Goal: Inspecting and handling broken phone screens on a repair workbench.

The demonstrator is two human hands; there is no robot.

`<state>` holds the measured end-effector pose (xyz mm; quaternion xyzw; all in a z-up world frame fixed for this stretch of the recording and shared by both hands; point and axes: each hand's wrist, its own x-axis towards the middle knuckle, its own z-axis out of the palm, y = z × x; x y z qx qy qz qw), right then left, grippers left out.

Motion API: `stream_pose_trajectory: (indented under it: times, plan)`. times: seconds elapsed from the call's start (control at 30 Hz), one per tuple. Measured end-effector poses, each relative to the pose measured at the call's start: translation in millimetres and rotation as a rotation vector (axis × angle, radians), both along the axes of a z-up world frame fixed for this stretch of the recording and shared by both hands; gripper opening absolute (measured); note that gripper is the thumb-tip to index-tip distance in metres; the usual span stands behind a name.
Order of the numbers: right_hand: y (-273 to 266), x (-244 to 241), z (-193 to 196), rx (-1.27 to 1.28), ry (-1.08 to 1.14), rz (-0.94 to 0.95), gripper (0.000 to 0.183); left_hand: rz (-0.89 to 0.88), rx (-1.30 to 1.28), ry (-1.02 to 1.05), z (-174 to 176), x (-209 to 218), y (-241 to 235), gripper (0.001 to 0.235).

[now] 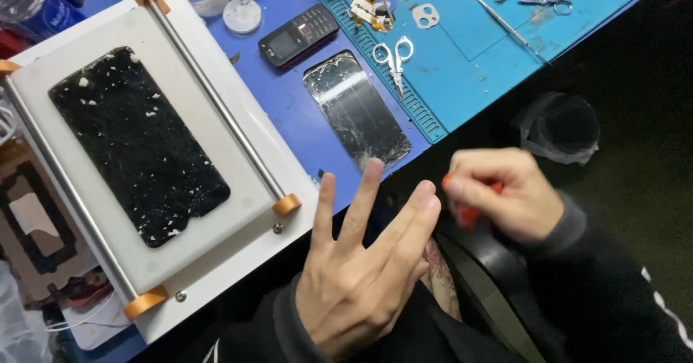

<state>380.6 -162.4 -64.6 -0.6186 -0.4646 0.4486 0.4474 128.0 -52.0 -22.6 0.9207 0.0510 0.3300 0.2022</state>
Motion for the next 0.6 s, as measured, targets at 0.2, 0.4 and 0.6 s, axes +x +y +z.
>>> stream_pose_trajectory:
  times: [0.2, 0.4, 0.6]
  plan:
    - [58.8, 155.6, 10.7, 0.212, -1.241, -0.322, 0.029, -0.076, 0.086, -0.176, -19.2, -26.0, -11.7, 0.023]
    - [118.8, 232.9, 9.5, -0.035, -1.814, -0.167, 0.025, 0.077, 0.053, -0.274, -38.1, -54.9, -17.9, 0.008]
    - [132.1, 265.7, -2.2, 0.073, -1.785, -0.106, 0.025, 0.368, 0.173, -0.177, -55.4, -112.7, -16.7, 0.005]
